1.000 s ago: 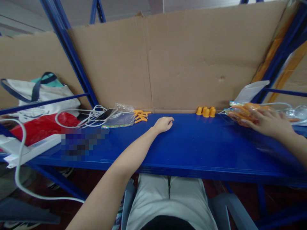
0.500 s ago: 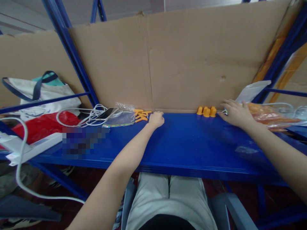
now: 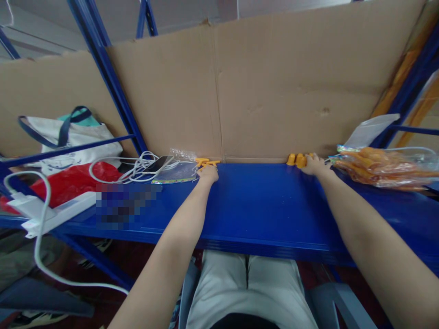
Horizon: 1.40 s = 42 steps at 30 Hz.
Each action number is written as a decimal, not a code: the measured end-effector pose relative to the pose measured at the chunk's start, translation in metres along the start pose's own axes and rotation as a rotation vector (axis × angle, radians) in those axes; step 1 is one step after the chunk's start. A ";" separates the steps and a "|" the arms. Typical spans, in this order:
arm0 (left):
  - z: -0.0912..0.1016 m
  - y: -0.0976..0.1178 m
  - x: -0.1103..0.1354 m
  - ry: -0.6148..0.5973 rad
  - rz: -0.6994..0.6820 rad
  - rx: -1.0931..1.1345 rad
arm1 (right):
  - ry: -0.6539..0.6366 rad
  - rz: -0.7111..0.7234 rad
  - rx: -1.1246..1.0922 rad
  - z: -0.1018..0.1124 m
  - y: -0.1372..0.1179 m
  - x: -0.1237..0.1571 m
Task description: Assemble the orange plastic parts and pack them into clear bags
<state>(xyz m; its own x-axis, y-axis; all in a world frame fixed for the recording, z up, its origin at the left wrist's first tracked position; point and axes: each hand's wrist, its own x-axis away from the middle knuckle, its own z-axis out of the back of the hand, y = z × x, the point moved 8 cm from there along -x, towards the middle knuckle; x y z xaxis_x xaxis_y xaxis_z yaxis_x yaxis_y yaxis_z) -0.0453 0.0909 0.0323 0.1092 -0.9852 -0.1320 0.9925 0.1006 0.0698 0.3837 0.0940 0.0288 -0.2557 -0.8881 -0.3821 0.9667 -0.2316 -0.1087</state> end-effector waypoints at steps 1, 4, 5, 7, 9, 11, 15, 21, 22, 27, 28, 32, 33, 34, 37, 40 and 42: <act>0.000 -0.001 0.000 -0.001 0.023 -0.010 | -0.023 -0.041 -0.025 -0.004 0.003 0.001; 0.002 -0.001 0.002 0.005 0.033 -0.006 | -0.053 -0.128 -0.068 -0.007 0.005 0.009; 0.003 0.000 0.002 0.006 0.033 0.001 | -0.030 -0.131 -0.069 -0.005 0.004 0.012; 0.004 0.001 0.002 0.010 0.029 0.012 | 0.041 -0.114 -0.069 0.000 0.002 0.018; 0.005 0.003 0.003 0.018 0.019 0.020 | 0.125 -0.083 -0.082 0.004 0.001 0.022; 0.008 0.004 0.004 0.029 0.012 0.027 | 0.191 -0.050 -0.112 0.006 0.002 0.024; 0.018 0.010 0.008 0.111 -0.036 0.058 | 0.243 0.018 -0.169 0.010 0.001 0.024; 0.039 0.025 0.011 0.297 -0.156 0.212 | 0.186 0.031 -0.167 0.019 -0.011 0.030; 0.041 0.029 0.012 0.319 -0.186 0.236 | 0.149 0.025 -0.161 0.019 -0.013 0.031; 0.042 0.046 0.015 0.334 -0.302 0.308 | 0.013 -0.035 -0.176 0.015 -0.017 0.033; 0.041 0.048 0.015 0.320 -0.316 0.303 | 0.002 -0.047 -0.176 0.014 -0.016 0.033; 0.033 0.053 0.016 0.262 -0.359 0.237 | -0.074 -0.069 -0.156 0.005 -0.010 0.031; 0.032 0.053 0.015 0.248 -0.367 0.221 | -0.094 -0.072 -0.153 0.003 -0.009 0.031; 0.031 0.052 0.015 0.236 -0.374 0.209 | -0.108 -0.076 -0.150 0.001 -0.008 0.031; 0.026 0.050 0.012 0.185 -0.380 0.177 | -0.127 -0.086 -0.150 -0.001 -0.006 0.029; 0.016 0.049 0.010 0.084 -0.392 0.132 | -0.135 -0.077 -0.170 -0.002 -0.006 0.028; 0.008 0.052 0.010 0.026 -0.425 0.116 | -0.135 -0.073 -0.183 -0.003 -0.007 0.027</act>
<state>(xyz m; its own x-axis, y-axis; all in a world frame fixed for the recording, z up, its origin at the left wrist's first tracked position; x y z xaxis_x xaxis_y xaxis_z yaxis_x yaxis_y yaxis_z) 0.0068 0.0850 0.0426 -0.3041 -0.9318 -0.1981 0.9370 -0.3301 0.1142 0.3703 0.0729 0.0162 -0.3098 -0.9195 -0.2420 0.9250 -0.2326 -0.3005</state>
